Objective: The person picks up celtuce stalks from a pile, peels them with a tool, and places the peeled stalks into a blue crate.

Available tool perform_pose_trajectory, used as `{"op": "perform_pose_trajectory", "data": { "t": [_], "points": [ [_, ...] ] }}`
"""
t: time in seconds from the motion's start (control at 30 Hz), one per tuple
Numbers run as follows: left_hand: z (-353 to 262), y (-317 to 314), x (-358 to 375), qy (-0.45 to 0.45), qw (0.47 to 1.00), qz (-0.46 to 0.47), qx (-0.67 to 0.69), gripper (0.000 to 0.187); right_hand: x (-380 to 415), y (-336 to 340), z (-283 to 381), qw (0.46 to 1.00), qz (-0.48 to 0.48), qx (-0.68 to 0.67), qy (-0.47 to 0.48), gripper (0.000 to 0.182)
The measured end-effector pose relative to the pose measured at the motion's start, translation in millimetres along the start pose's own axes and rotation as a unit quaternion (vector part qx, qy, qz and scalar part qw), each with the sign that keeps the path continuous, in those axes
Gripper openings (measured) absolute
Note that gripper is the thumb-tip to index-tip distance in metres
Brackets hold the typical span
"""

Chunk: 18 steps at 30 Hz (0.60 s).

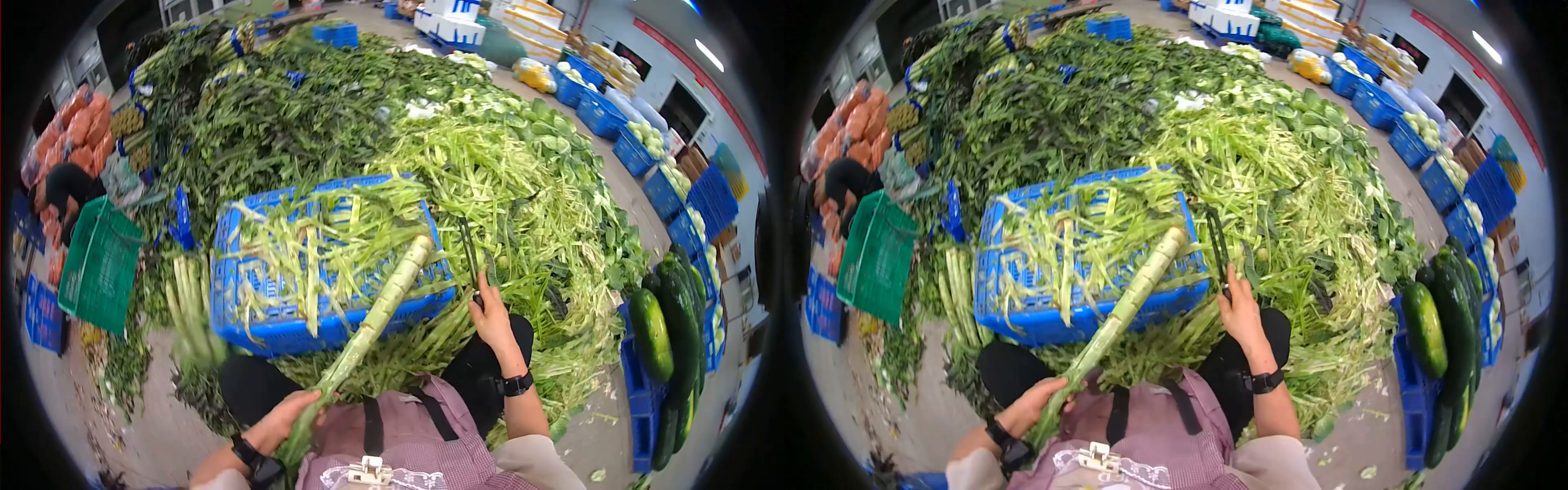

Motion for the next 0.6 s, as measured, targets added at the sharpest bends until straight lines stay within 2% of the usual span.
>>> {"op": "perform_pose_trajectory", "data": {
  "t": [0.03, 0.1, 0.17, 0.2, 0.23, 0.3, 0.33, 0.37, 0.43, 0.47, 0.53, 0.6],
  "points": [
    [6, 7, -7, 0.019, 1.0, 0.008, 0.007, 0.044, 0, 0, 1, 0.998, 0.037, -0.039, 0.031, 0.068],
    [0, 2, -4, -0.03, 0.997, -0.05, -0.049, 0.057, 6, -9, 10, 0.995, 0.059, -0.051, 0.059, 0.066],
    [-15, -14, -6, -0.072, 0.958, -0.108, -0.257, 0.069, 6, -16, 21, 0.993, 0.028, 0.043, 0.111, 0.065],
    [-16, -21, -14, -0.147, 0.946, -0.119, -0.262, 0.062, 4, -20, 27, 0.985, -0.007, 0.053, 0.164, 0.062],
    [-10, -28, -22, -0.148, 0.947, -0.126, -0.254, 0.062, 1, -23, 32, 0.984, 0.002, 0.053, 0.17, 0.062],
    [-4, -38, -37, -0.123, 0.947, -0.071, -0.288, 0.056, -8, -25, 43, 0.975, 0.002, 0.09, 0.204, 0.057],
    [7, -41, -38, -0.06, 0.986, -0.013, -0.155, 0.055, -12, -25, 46, 0.973, -0.001, 0.112, 0.204, 0.056],
    [9, -50, -33, -0.052, 0.996, 0.043, -0.059, 0.053, -12, -24, 44, 0.973, 0.003, 0.113, 0.203, 0.056],
    [26, -34, -33, -0.041, 0.995, 0.091, 0.028, 0.05, -14, -21, 37, 0.971, 0.042, 0.162, 0.169, 0.054],
    [29, -25, -38, -0.038, 0.995, 0.092, 0.029, 0.05, -11, -20, 35, 0.965, 0.035, 0.176, 0.191, 0.053],
    [34, -17, -43, 0.006, 0.999, 0.024, -0.031, 0.049, -3, -26, 35, 0.967, 0.024, 0.177, 0.181, 0.052],
    [34, -30, -47, -0.019, 0.999, 0.006, -0.049, 0.048, 5, -38, 36, 0.967, -0.02, 0.182, 0.177, 0.051]
  ]
}}
Point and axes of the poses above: each hand's wrist, its own x-axis away from the middle knuckle, its own y-axis out of the back of the hand, z = x × y, the point moved 1 cm from there along -x, towards the middle knuckle, and after that the axes turned 12 degrees about z, right-handed, at the moved point
